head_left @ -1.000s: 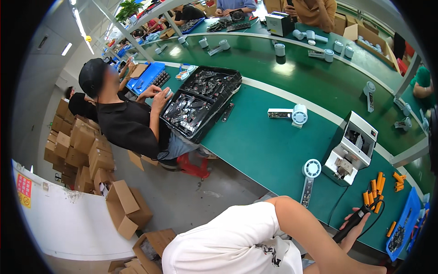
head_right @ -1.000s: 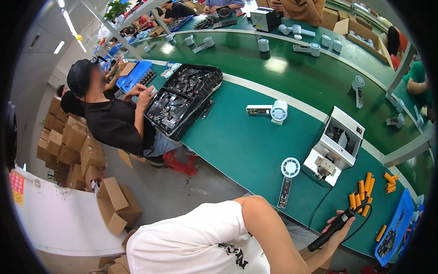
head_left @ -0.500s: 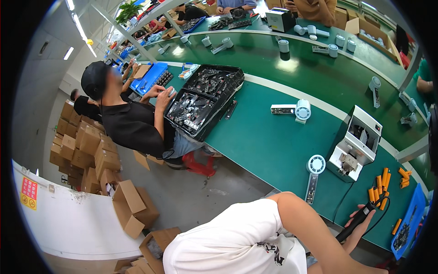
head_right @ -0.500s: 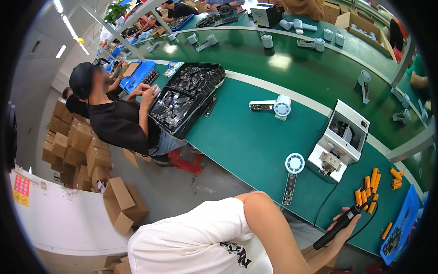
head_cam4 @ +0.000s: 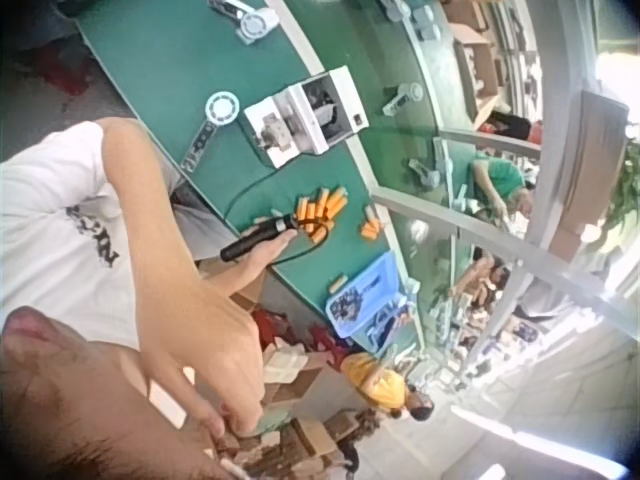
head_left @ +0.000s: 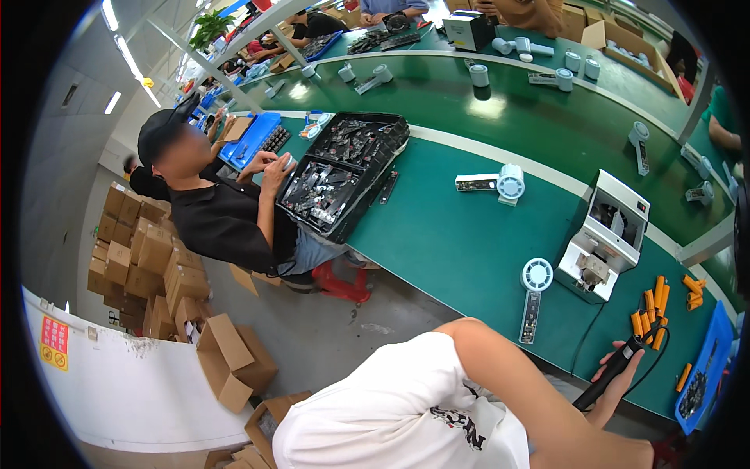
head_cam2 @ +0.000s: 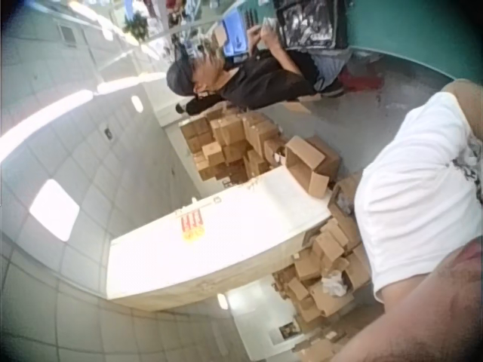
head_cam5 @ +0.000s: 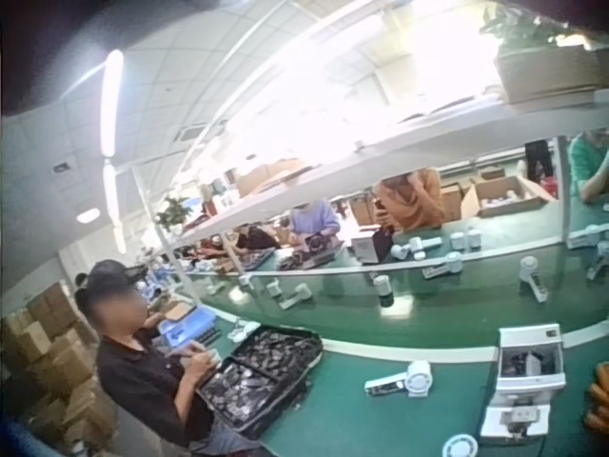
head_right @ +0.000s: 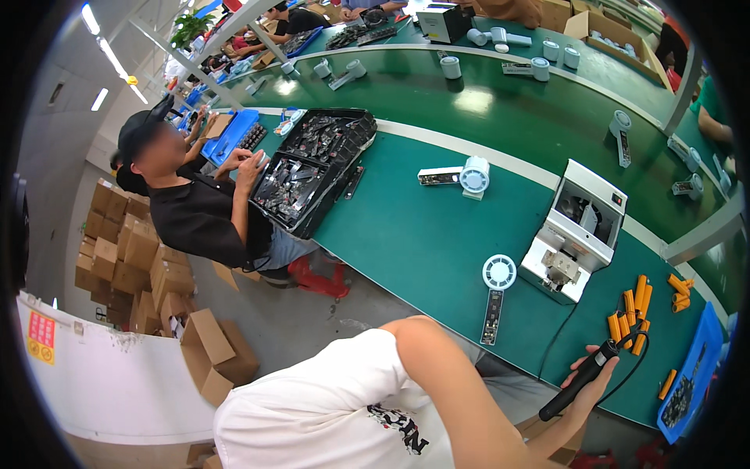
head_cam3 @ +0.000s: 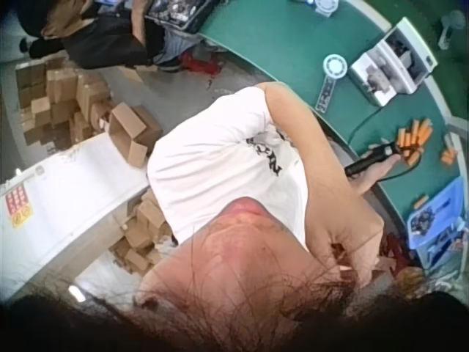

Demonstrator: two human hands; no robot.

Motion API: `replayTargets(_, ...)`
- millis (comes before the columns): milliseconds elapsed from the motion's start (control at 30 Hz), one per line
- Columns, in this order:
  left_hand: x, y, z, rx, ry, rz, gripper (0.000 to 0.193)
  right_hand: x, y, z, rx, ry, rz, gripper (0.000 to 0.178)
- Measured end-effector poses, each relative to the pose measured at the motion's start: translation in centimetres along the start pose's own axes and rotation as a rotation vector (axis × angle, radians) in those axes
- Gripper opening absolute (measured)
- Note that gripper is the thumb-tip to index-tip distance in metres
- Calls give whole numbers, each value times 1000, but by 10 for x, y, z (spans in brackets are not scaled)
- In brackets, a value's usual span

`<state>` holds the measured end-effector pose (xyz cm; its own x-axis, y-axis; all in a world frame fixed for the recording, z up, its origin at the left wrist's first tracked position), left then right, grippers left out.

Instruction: Assemble electronic components using an electric screwdriver on a factory assembly line.

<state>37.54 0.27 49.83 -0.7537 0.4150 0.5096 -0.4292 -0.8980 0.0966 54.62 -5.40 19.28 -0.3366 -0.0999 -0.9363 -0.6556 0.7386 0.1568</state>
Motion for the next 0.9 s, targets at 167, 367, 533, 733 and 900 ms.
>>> replayTargets(167, -15, -14, -86, 65, -30, 1071, 17, 2, 2, -1, 1, 8, 65, 69)
replayTargets(367, 6, -77, -233, 319, -621, 1547, 38, -1, 0, -5, -28, 7, 11, 68)
replayTargets(533, 5, -78, -287, 358, -818, 1550, 55, 0, -1, -5, 10, 21, 20, 68)
replayTargets(733, -4, -87, -288, 358, -836, 1566, 60, 0, 3, -1, 47, 33, -21, 67)
replayTargets(900, -7, -85, -293, 339, -758, 1648, 55, -3, 7, -8, 105, 45, -17, 67)
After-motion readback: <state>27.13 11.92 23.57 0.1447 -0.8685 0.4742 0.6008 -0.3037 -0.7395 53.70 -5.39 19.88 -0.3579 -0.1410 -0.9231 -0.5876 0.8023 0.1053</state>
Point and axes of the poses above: each hand's wrist, its own z-axis towards the middle knuckle, its own y-axis out of the palm, x = y × z, the point moved 6 cm from there along z, towards the middle knuckle, and after that the axes turned 6 degrees about -x, right-handed, at the moved point
